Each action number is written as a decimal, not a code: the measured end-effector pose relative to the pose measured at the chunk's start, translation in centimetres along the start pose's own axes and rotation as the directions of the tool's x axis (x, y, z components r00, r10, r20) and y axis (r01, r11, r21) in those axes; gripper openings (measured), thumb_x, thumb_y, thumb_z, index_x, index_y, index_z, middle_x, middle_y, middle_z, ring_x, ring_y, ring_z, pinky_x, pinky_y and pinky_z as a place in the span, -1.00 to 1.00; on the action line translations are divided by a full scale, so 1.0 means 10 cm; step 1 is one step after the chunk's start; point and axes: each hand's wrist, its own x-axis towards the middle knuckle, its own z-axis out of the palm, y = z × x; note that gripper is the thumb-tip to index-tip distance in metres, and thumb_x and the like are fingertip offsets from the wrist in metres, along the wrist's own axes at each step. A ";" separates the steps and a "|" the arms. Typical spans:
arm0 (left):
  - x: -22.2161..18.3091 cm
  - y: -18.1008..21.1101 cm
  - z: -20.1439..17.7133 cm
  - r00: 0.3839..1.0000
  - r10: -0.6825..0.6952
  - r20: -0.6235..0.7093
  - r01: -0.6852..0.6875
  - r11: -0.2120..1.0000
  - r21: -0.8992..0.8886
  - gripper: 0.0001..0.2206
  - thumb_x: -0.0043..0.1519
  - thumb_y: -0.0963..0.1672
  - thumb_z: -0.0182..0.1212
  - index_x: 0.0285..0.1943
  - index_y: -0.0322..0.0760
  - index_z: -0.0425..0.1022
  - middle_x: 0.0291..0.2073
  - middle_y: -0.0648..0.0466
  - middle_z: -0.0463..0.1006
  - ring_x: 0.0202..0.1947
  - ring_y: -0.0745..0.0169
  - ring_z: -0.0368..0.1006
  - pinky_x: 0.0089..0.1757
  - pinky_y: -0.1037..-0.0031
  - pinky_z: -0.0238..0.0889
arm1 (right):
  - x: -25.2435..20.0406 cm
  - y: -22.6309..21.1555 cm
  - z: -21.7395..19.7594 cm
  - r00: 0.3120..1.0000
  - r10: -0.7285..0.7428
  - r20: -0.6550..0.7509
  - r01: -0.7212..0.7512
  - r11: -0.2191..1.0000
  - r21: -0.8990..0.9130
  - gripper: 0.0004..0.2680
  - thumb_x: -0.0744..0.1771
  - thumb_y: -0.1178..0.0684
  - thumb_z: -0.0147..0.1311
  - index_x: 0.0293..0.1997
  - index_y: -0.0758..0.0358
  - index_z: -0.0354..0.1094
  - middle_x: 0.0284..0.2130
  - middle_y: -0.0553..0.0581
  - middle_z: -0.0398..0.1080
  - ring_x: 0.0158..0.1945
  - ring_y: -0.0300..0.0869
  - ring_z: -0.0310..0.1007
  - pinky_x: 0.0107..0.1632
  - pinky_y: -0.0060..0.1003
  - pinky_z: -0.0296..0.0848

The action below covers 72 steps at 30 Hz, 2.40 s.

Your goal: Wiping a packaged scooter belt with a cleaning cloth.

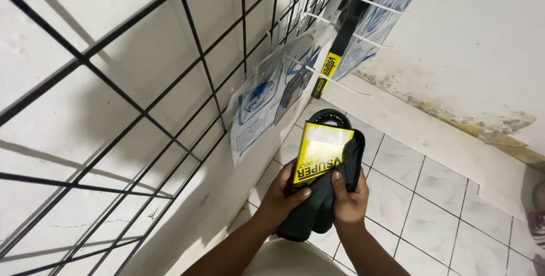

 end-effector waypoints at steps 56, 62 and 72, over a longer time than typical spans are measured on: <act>-0.19 -0.17 -0.37 0.992 -0.119 0.030 0.121 0.909 -0.399 -0.33 0.12 -0.38 0.06 0.50 -0.27 0.17 0.16 -0.06 0.47 0.02 0.18 0.43 -0.01 0.45 0.36 | 0.24 -0.36 -0.07 0.493 -0.215 0.843 0.863 0.244 -0.443 -0.52 0.20 0.02 0.27 0.27 -0.20 0.32 0.37 -0.14 0.22 0.49 -0.19 0.02 0.45 0.34 -0.56; -0.20 -0.06 -0.24 0.993 -0.086 0.082 0.109 0.937 -0.332 -0.38 0.16 -0.33 0.10 0.49 -0.33 0.17 0.20 -0.06 0.47 0.16 0.13 0.37 0.18 0.30 0.20 | 0.57 -0.66 0.05 0.612 -0.203 0.764 0.789 0.227 -0.572 -0.53 0.31 -0.05 0.07 0.43 -0.06 0.14 0.46 -0.01 0.08 0.55 -0.09 -0.10 0.44 0.31 -0.65; -0.02 -0.28 -0.58 0.996 -0.042 0.084 0.055 0.986 -0.160 -0.44 0.17 -0.32 0.15 0.41 -0.34 0.20 0.15 -0.07 0.48 0.10 0.13 0.44 0.12 0.30 0.34 | 0.24 -0.39 0.27 0.483 -0.240 0.842 0.850 0.361 -0.384 -0.55 0.18 0.05 0.30 0.21 -0.19 0.40 0.31 -0.15 0.32 0.44 -0.21 0.14 0.39 0.40 -0.62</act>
